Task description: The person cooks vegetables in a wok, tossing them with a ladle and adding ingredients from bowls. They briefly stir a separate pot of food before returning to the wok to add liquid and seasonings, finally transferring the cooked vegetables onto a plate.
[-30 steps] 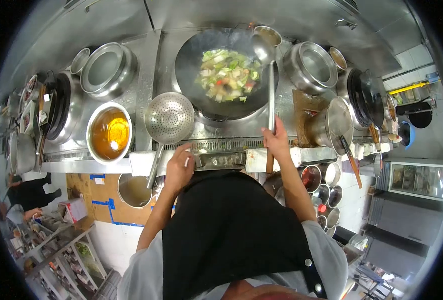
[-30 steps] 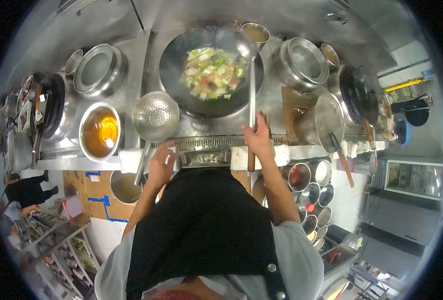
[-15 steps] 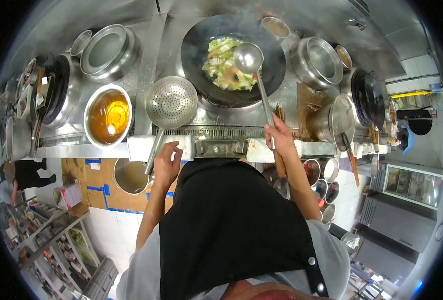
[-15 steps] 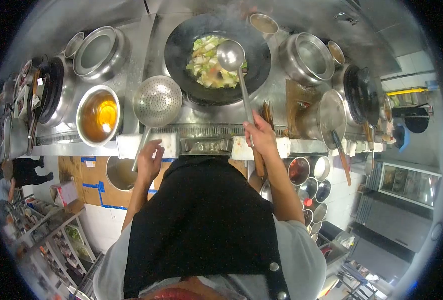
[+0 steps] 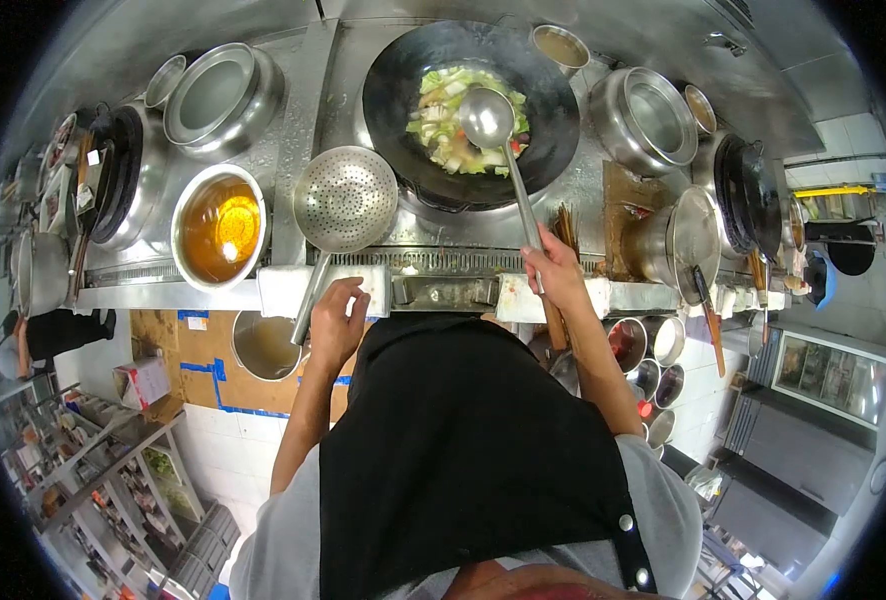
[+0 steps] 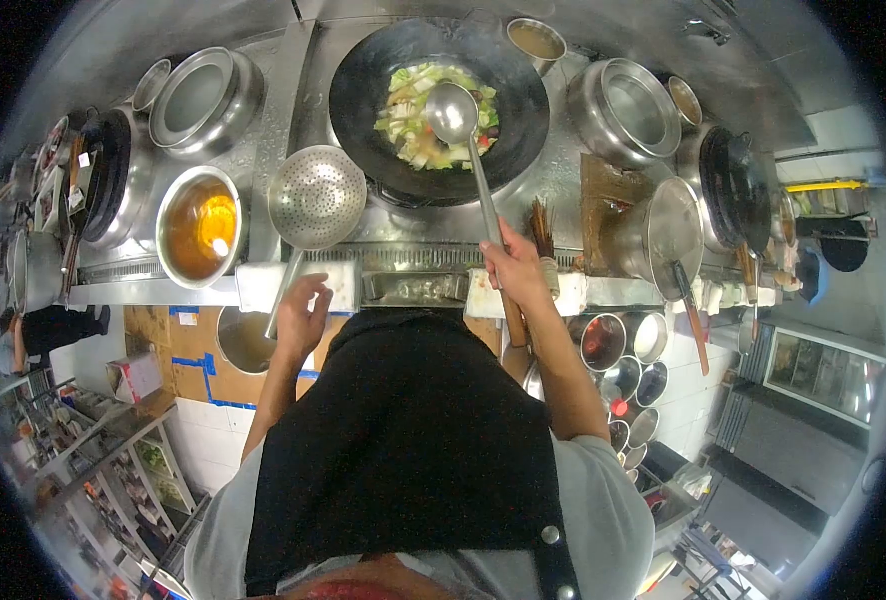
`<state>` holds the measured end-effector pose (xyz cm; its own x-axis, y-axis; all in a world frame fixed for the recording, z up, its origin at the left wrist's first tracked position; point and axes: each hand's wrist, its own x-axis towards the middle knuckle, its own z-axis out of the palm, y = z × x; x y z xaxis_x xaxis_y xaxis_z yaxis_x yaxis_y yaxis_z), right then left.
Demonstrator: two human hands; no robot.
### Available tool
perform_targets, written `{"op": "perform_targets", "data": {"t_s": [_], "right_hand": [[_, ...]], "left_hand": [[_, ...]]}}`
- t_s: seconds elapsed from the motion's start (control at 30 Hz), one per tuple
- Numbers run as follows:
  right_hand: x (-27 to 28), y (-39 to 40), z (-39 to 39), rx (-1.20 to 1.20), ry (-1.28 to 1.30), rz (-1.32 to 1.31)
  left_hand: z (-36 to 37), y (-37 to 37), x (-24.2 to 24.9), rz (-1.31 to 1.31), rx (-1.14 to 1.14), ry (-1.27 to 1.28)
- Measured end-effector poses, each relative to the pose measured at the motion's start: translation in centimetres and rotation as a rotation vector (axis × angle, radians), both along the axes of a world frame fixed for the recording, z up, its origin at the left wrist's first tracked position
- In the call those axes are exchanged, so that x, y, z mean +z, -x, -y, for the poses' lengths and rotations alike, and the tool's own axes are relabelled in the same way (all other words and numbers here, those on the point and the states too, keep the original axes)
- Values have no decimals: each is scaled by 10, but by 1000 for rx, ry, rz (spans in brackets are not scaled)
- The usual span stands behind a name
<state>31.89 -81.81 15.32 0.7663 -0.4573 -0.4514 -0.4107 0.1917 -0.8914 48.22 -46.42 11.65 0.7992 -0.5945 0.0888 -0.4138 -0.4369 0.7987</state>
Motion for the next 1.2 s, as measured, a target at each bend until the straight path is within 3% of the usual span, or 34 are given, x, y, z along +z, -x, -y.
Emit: {"op": "perform_targets", "data": {"t_s": [0.67, 0.77, 0.9, 1.0, 1.13, 1.2], "right_hand": [[6, -1, 4, -2, -105, -36], [17, -11, 2, -107, -467, -8], [-1, -48, 54, -187, -774, 116], [-3, -69, 41, -154, 213, 42], [-9, -31, 37, -270, 275, 74], [0, -14, 36, -168, 285, 60]], "left_hand": [[20, 3, 3, 46, 4, -16], [25, 3, 3, 0, 16, -20], [34, 1, 1, 18, -55, 33], [39, -2, 12, 54, -51, 52], [30, 0, 11, 29, 7, 16], [27, 2, 4, 16, 9, 9]]}}
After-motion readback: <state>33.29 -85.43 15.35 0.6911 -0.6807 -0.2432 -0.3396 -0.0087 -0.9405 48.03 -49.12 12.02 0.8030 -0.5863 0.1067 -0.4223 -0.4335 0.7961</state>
